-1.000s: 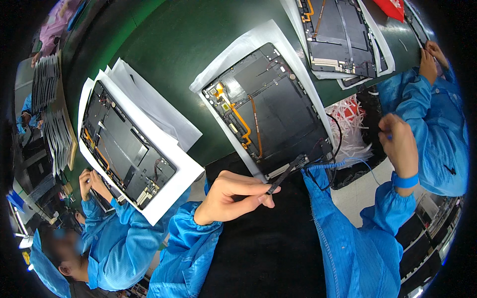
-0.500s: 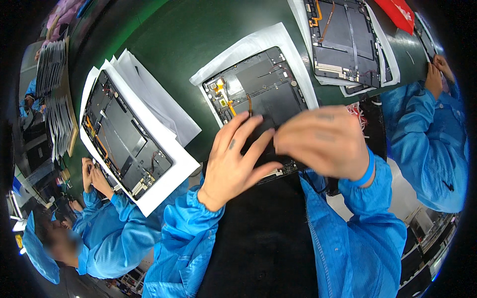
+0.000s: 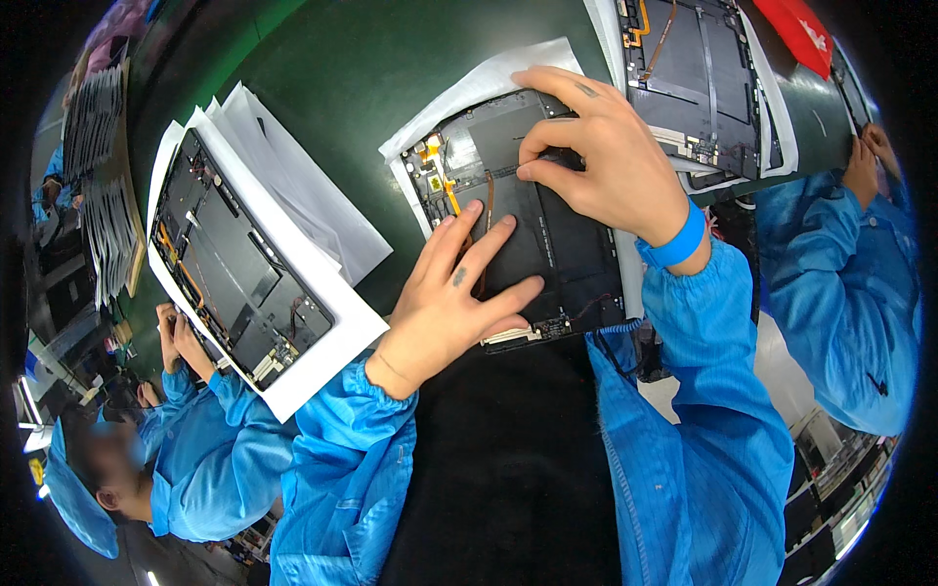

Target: Manually connecting ribbon cables and internal electronic components of tablet devices on a factory assembly line.

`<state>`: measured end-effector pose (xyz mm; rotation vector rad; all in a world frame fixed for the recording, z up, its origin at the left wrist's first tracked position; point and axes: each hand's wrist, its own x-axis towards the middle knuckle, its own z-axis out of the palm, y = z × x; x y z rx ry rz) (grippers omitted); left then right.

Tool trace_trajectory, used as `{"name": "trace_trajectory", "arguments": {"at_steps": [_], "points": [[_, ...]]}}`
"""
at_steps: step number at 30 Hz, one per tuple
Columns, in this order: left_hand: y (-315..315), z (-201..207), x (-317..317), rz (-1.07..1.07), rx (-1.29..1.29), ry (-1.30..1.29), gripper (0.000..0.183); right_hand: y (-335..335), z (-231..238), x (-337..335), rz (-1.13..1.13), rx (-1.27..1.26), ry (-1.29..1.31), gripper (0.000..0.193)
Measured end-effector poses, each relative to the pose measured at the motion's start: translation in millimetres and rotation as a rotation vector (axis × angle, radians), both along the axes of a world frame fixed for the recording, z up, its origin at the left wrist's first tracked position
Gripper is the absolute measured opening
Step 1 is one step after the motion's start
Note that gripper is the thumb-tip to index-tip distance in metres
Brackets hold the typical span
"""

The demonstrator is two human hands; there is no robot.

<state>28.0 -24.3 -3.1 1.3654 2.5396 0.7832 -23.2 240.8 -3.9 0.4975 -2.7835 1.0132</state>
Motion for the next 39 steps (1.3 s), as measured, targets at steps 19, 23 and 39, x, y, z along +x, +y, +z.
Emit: {"name": "trace_trajectory", "arguments": {"at_steps": [19,23,39], "points": [[3.9,7.4,11.0,-0.039,-0.140,0.006,0.055,-7.7,-0.3,2.0,-0.044,0.033,-0.047,0.011],[2.8,0.0,9.2,-0.026,-0.108,0.050,0.051,-8.6,0.6,1.7,-0.049,0.042,-0.047,0.010],[23.8,-1.1,-0.2,0.177,-0.020,-0.013,0.061,-9.1,-1.0,1.6,-0.057,0.038,-0.020,0.009]]}}
